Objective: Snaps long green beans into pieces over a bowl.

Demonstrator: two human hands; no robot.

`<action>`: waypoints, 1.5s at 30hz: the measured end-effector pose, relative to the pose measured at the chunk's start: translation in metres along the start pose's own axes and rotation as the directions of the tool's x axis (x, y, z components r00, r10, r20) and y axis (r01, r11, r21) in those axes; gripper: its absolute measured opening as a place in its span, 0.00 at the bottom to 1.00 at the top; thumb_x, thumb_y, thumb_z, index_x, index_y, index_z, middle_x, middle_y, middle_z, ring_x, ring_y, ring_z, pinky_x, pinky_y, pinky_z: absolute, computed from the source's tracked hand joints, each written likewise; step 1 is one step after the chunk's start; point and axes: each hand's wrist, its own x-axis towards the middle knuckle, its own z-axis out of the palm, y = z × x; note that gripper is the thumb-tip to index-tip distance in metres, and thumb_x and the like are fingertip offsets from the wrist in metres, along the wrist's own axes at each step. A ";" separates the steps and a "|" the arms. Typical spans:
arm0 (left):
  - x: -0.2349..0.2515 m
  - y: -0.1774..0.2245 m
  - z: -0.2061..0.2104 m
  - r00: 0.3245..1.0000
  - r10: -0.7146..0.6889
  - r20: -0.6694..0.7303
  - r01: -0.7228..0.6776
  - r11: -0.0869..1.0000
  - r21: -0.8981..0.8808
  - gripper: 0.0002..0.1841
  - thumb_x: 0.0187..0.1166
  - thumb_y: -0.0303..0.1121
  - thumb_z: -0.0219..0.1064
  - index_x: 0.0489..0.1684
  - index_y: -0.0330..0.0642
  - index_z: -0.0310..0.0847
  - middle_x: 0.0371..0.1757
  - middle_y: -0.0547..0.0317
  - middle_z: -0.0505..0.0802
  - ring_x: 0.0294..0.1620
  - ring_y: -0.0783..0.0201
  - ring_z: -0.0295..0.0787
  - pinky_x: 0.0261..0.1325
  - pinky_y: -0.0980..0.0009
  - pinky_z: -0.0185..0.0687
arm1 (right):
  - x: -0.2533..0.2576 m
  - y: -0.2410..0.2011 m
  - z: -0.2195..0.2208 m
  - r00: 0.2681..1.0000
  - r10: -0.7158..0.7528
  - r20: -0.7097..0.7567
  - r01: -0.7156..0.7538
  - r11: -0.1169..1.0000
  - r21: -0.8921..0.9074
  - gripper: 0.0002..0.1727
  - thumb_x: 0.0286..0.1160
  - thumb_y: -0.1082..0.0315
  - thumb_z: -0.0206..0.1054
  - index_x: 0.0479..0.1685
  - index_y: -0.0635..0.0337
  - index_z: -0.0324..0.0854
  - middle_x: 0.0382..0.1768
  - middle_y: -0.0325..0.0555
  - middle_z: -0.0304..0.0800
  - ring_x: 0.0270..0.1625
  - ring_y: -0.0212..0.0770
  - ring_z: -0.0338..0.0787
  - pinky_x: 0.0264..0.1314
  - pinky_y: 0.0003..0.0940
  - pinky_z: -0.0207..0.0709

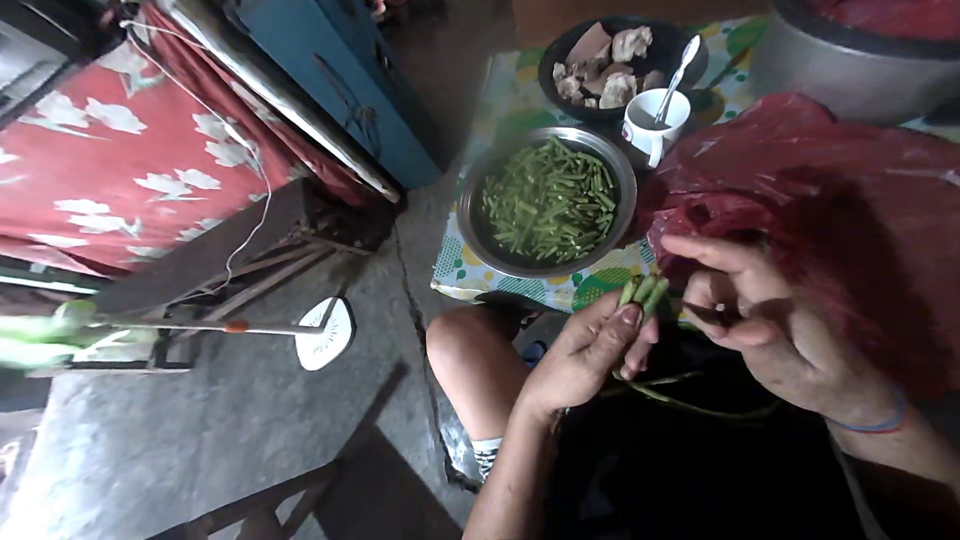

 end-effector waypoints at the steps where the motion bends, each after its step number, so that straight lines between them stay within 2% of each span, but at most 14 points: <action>1: 0.000 -0.001 -0.002 0.999 -0.006 0.037 0.008 0.999 -0.046 0.15 0.93 0.48 0.49 0.43 0.52 0.76 0.28 0.82 0.82 0.29 0.87 0.77 0.33 0.86 0.74 | 0.001 0.000 -0.001 0.999 -0.028 0.023 0.029 0.999 -0.033 0.34 0.91 0.39 0.42 0.81 0.55 0.70 0.29 0.35 0.76 0.30 0.18 0.75 0.36 0.12 0.72; 5: 0.001 -0.003 -0.001 0.992 -0.074 0.107 0.098 0.964 -0.246 0.13 0.89 0.51 0.56 0.38 0.61 0.80 0.25 0.88 0.81 0.23 0.92 0.71 0.25 0.90 0.64 | 0.003 0.004 0.002 0.992 -0.108 0.064 0.115 0.986 -0.120 0.30 0.94 0.46 0.44 0.74 0.60 0.78 0.32 0.45 0.85 0.32 0.24 0.81 0.38 0.16 0.75; 9: 0.004 -0.003 -0.003 0.991 -0.080 0.111 0.108 0.955 -0.277 0.11 0.89 0.48 0.57 0.42 0.58 0.81 0.22 0.88 0.78 0.21 0.91 0.68 0.25 0.89 0.61 | 0.003 0.007 0.004 0.988 -0.134 0.076 0.140 0.987 -0.078 0.31 0.94 0.47 0.45 0.72 0.63 0.79 0.36 0.47 0.89 0.37 0.23 0.85 0.43 0.15 0.78; 11: 0.005 -0.002 -0.002 0.998 -0.045 0.032 0.049 0.988 -0.147 0.10 0.91 0.41 0.54 0.43 0.53 0.80 0.23 0.87 0.77 0.23 0.91 0.68 0.27 0.89 0.62 | 0.001 0.008 0.005 0.993 -0.113 0.046 0.116 0.990 -0.074 0.30 0.94 0.47 0.45 0.73 0.62 0.78 0.35 0.45 0.86 0.36 0.21 0.82 0.43 0.12 0.75; 13: 0.006 0.001 0.001 0.995 0.030 -0.095 -0.009 0.977 0.215 0.11 0.92 0.32 0.51 0.43 0.39 0.78 0.27 0.79 0.77 0.28 0.89 0.68 0.33 0.88 0.65 | -0.002 0.008 0.008 0.999 -0.029 -0.024 0.028 0.998 -0.057 0.31 0.93 0.44 0.46 0.76 0.57 0.77 0.33 0.39 0.82 0.33 0.17 0.78 0.40 0.11 0.73; 15: 0.008 0.003 0.007 0.976 0.115 -0.182 0.025 0.780 0.625 0.15 0.90 0.31 0.54 0.47 0.28 0.83 0.29 0.62 0.83 0.28 0.79 0.74 0.36 0.80 0.73 | -0.005 0.006 0.012 0.994 0.074 -0.086 -0.080 0.994 -0.072 0.33 0.91 0.42 0.48 0.80 0.56 0.75 0.28 0.34 0.77 0.28 0.16 0.72 0.33 0.11 0.69; 18: 0.011 -0.007 0.021 0.931 0.292 -0.217 0.080 0.418 0.905 0.11 0.84 0.30 0.61 0.44 0.29 0.87 0.31 0.47 0.91 0.27 0.58 0.89 0.33 0.63 0.84 | -0.009 -0.001 0.020 0.971 0.200 -0.131 -0.220 0.962 -0.159 0.33 0.93 0.44 0.47 0.79 0.59 0.75 0.28 0.35 0.77 0.25 0.19 0.71 0.28 0.16 0.69; 22: 0.017 -0.028 0.027 0.868 0.472 -0.157 0.106 0.133 0.985 0.06 0.72 0.24 0.66 0.37 0.33 0.89 0.29 0.48 0.92 0.25 0.56 0.91 0.27 0.65 0.84 | -0.010 -0.004 0.027 0.955 0.246 -0.167 -0.289 0.897 -0.335 0.31 0.92 0.47 0.49 0.77 0.62 0.77 0.31 0.45 0.87 0.28 0.32 0.82 0.32 0.30 0.78; 28: 0.029 -0.043 0.027 0.839 0.538 -0.081 0.121 -0.038 0.992 0.03 0.69 0.24 0.70 0.31 0.36 0.90 0.25 0.50 0.91 0.23 0.56 0.91 0.25 0.67 0.84 | -0.009 0.008 0.028 0.922 0.311 -0.230 -0.375 0.866 -0.332 0.27 0.93 0.47 0.47 0.68 0.59 0.80 0.31 0.44 0.86 0.28 0.33 0.83 0.32 0.32 0.78; 33: 0.040 -0.057 0.019 0.846 0.532 0.022 0.034 -0.095 0.995 0.04 0.72 0.23 0.69 0.33 0.39 0.90 0.30 0.52 0.92 0.27 0.56 0.91 0.26 0.66 0.84 | -0.001 0.024 0.026 0.849 0.458 -0.263 -0.515 0.828 -0.223 0.23 0.94 0.50 0.45 0.58 0.61 0.76 0.22 0.37 0.72 0.19 0.29 0.72 0.24 0.29 0.71; 36: 0.045 -0.064 0.013 0.861 0.509 -0.012 0.006 0.013 1.000 0.04 0.72 0.23 0.69 0.36 0.38 0.90 0.32 0.50 0.93 0.29 0.55 0.93 0.28 0.64 0.86 | 0.005 0.037 0.019 0.793 0.577 -0.193 -0.590 0.807 -0.015 0.20 0.94 0.51 0.46 0.54 0.57 0.74 0.20 0.31 0.67 0.18 0.24 0.68 0.22 0.22 0.67; 39: 0.050 -0.069 0.002 0.879 0.468 -0.090 0.027 0.140 0.990 0.05 0.77 0.26 0.69 0.41 0.36 0.89 0.33 0.49 0.92 0.31 0.55 0.92 0.30 0.62 0.87 | 0.011 0.047 0.018 0.788 0.604 -0.123 -0.588 0.796 0.140 0.16 0.94 0.52 0.46 0.51 0.51 0.73 0.18 0.27 0.65 0.16 0.21 0.65 0.19 0.17 0.64; 42: 0.055 -0.072 -0.002 0.874 0.474 -0.105 0.032 0.161 0.986 0.06 0.78 0.27 0.68 0.44 0.35 0.89 0.34 0.50 0.91 0.30 0.56 0.92 0.29 0.62 0.86 | 0.016 0.051 0.019 0.773 0.616 -0.151 -0.610 0.788 0.086 0.18 0.94 0.50 0.47 0.53 0.53 0.74 0.19 0.30 0.65 0.17 0.23 0.67 0.21 0.20 0.66; 45: 0.054 -0.079 -0.003 0.866 0.493 -0.081 0.029 0.112 0.993 0.06 0.76 0.28 0.69 0.42 0.36 0.89 0.30 0.50 0.90 0.27 0.55 0.90 0.27 0.63 0.85 | 0.018 0.053 0.024 0.717 0.681 -0.153 -0.655 0.732 0.187 0.17 0.94 0.51 0.46 0.51 0.53 0.73 0.19 0.29 0.63 0.15 0.23 0.64 0.19 0.20 0.64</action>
